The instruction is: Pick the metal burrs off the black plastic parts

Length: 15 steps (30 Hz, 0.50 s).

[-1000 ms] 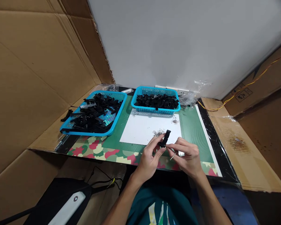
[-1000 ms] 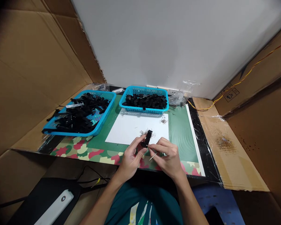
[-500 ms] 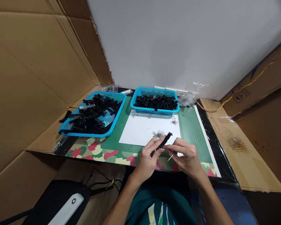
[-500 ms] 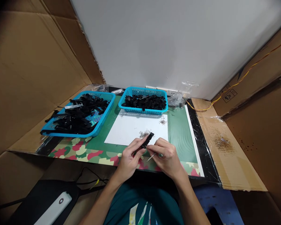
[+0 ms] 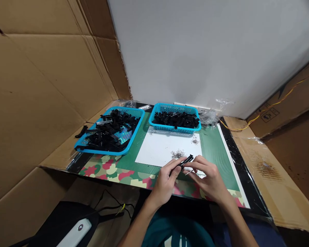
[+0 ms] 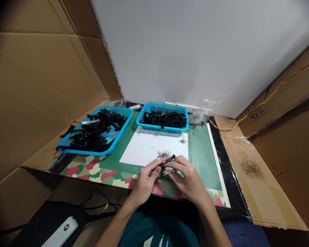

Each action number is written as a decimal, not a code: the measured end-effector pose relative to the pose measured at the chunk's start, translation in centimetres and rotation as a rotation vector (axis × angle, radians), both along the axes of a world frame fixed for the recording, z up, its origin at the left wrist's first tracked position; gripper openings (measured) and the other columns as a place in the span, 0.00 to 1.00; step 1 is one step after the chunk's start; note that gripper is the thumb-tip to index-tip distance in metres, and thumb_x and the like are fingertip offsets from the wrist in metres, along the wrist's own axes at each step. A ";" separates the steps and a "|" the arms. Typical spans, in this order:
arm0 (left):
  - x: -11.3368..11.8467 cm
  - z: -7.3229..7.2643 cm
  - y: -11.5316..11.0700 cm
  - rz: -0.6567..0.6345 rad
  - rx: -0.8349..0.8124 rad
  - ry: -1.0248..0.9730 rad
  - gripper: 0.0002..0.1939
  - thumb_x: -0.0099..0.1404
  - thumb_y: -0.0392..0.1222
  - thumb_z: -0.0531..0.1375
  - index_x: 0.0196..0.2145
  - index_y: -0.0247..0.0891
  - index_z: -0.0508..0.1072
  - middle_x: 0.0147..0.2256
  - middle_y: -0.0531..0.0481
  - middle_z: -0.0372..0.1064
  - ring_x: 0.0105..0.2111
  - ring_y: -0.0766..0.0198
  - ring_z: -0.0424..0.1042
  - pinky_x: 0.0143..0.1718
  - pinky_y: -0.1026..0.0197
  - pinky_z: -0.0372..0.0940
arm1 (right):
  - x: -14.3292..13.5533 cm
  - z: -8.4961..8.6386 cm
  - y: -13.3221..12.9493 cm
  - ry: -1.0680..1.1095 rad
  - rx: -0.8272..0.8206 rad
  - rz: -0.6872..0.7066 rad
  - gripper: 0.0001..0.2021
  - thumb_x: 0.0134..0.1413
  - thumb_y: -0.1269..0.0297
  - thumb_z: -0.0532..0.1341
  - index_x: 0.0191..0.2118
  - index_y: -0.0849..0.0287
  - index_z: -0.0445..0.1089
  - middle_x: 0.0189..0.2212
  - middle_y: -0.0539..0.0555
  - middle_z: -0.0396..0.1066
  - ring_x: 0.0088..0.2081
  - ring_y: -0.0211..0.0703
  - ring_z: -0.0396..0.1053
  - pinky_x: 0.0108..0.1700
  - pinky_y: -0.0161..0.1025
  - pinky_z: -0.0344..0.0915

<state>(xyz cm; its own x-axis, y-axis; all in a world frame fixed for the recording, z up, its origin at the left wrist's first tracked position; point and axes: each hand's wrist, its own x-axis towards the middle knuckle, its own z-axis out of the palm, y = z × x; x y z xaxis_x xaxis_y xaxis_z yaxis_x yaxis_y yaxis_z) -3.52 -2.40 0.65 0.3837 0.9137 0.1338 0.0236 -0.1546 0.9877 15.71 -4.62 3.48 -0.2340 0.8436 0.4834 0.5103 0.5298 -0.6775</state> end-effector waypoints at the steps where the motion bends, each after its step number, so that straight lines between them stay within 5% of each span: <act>1: 0.0 0.0 0.0 0.023 -0.026 -0.001 0.22 0.79 0.53 0.54 0.60 0.41 0.77 0.47 0.44 0.77 0.45 0.57 0.74 0.50 0.58 0.67 | 0.0 0.0 -0.1 -0.001 -0.024 -0.003 0.11 0.67 0.73 0.63 0.49 0.55 0.79 0.33 0.52 0.71 0.35 0.43 0.70 0.35 0.38 0.66; 6: -0.1 -0.2 0.4 0.046 -0.092 -0.059 0.24 0.79 0.55 0.54 0.59 0.37 0.79 0.33 0.48 0.73 0.31 0.63 0.66 0.35 0.62 0.63 | 0.2 -0.5 -0.2 -0.030 0.003 -0.057 0.15 0.68 0.74 0.60 0.54 0.53 0.77 0.34 0.53 0.70 0.36 0.44 0.70 0.38 0.39 0.67; 12: 0.1 -0.1 0.3 -0.006 -0.016 -0.013 0.21 0.71 0.53 0.65 0.56 0.41 0.81 0.45 0.44 0.78 0.44 0.56 0.74 0.46 0.58 0.68 | 0.5 -0.8 0.3 -0.033 0.095 -0.121 0.11 0.68 0.75 0.60 0.44 0.54 0.79 0.33 0.53 0.70 0.35 0.45 0.69 0.37 0.40 0.66; 15: 0.4 -0.1 0.2 0.038 0.035 0.059 0.19 0.73 0.52 0.63 0.57 0.43 0.80 0.49 0.44 0.78 0.48 0.55 0.75 0.48 0.57 0.69 | 0.7 -0.6 0.2 -0.033 0.058 -0.103 0.10 0.68 0.74 0.61 0.43 0.55 0.79 0.33 0.53 0.71 0.35 0.44 0.70 0.37 0.39 0.67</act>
<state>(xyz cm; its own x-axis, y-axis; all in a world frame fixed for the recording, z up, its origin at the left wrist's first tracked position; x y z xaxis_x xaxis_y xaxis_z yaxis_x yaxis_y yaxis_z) -3.17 -2.22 0.52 0.3567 0.9230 0.1445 0.0881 -0.1872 0.9784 16.40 -4.47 2.89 -0.1645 0.8348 0.5254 0.5857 0.5113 -0.6289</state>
